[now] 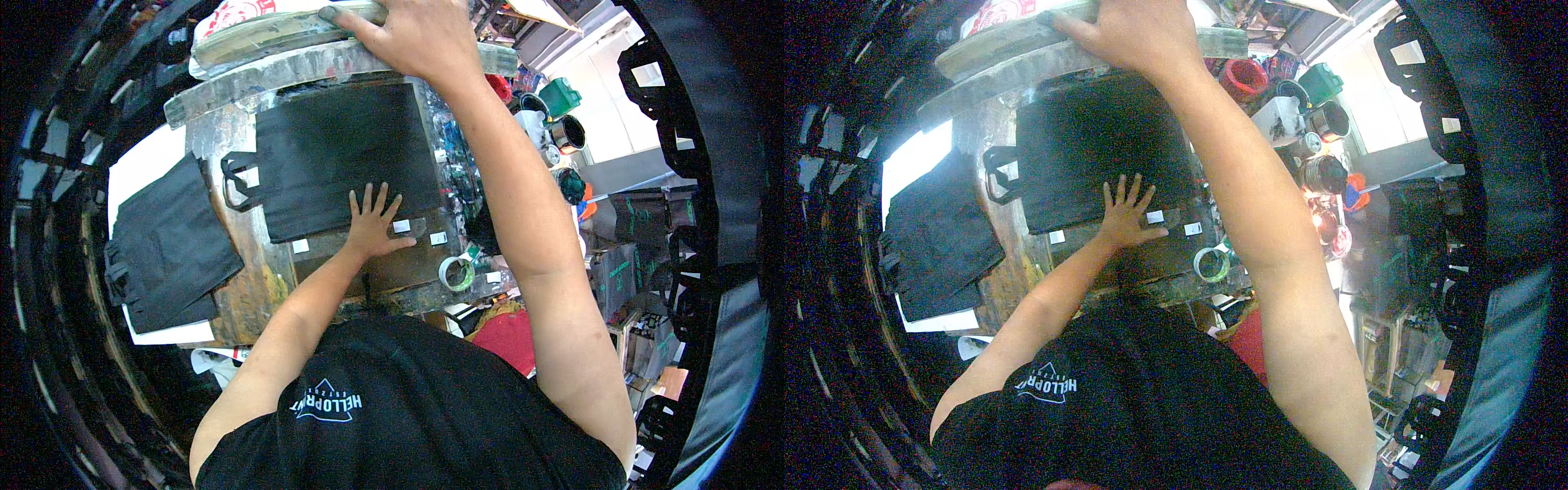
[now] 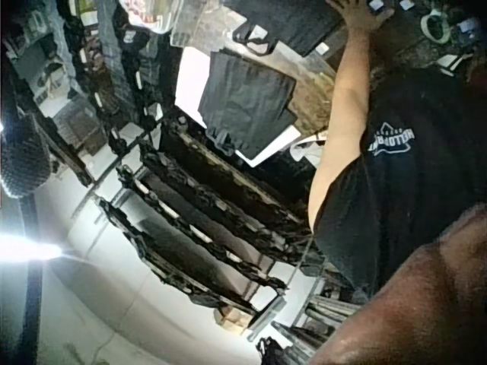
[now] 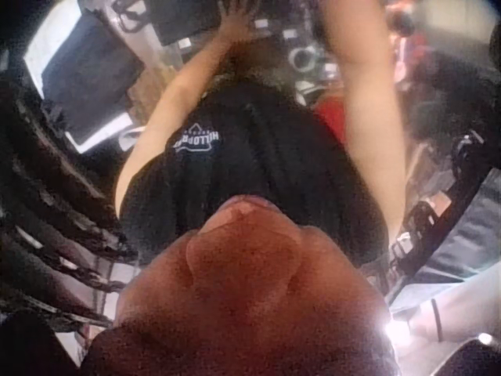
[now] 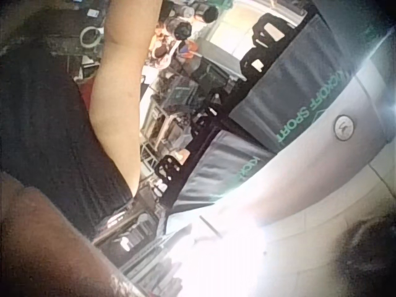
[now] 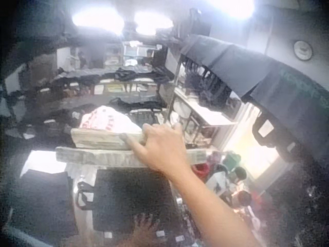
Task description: The person is screen-printing logos onto black tote bags by placing a bag on the work surface, lowering a screen frame over it, and using a squeegee to spread green ink across the design.
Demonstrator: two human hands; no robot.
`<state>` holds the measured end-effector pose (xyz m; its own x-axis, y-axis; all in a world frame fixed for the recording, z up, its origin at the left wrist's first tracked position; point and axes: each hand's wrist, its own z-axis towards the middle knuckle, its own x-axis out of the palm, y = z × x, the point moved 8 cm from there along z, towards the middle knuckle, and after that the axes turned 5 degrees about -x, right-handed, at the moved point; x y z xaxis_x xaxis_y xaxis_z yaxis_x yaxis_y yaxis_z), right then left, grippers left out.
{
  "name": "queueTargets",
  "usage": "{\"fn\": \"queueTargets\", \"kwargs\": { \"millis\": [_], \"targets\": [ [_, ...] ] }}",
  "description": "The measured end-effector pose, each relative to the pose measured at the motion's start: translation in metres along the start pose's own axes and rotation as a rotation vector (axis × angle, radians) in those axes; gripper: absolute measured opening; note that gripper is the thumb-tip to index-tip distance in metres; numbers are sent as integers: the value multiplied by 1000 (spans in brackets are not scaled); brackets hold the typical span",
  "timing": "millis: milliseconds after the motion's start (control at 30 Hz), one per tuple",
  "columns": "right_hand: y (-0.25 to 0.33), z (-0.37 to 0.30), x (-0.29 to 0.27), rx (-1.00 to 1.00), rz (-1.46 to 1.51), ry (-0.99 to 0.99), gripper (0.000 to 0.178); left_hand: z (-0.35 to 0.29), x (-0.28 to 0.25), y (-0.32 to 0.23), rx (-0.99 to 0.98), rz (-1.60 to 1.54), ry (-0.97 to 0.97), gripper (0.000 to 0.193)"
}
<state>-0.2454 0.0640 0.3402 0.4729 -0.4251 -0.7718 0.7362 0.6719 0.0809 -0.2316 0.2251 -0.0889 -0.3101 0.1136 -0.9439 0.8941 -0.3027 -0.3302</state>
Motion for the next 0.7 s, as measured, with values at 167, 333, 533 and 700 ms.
{"fn": "queueTargets", "kwargs": {
  "millis": [167,333,533,700],
  "targets": [
    [4,-2,-1,10,-36,-2,65,-4,4,-6,21,17,4,120],
    [9,-6,1,34,-22,59,66,-9,0,-10,7,-5,21,121],
    [7,-16,1,33,-22,17,65,-28,-9,-17,-37,-58,-3,123],
    [15,-23,2,43,-37,35,64,-57,-69,0,-182,-523,-27,122]
  ]
}}
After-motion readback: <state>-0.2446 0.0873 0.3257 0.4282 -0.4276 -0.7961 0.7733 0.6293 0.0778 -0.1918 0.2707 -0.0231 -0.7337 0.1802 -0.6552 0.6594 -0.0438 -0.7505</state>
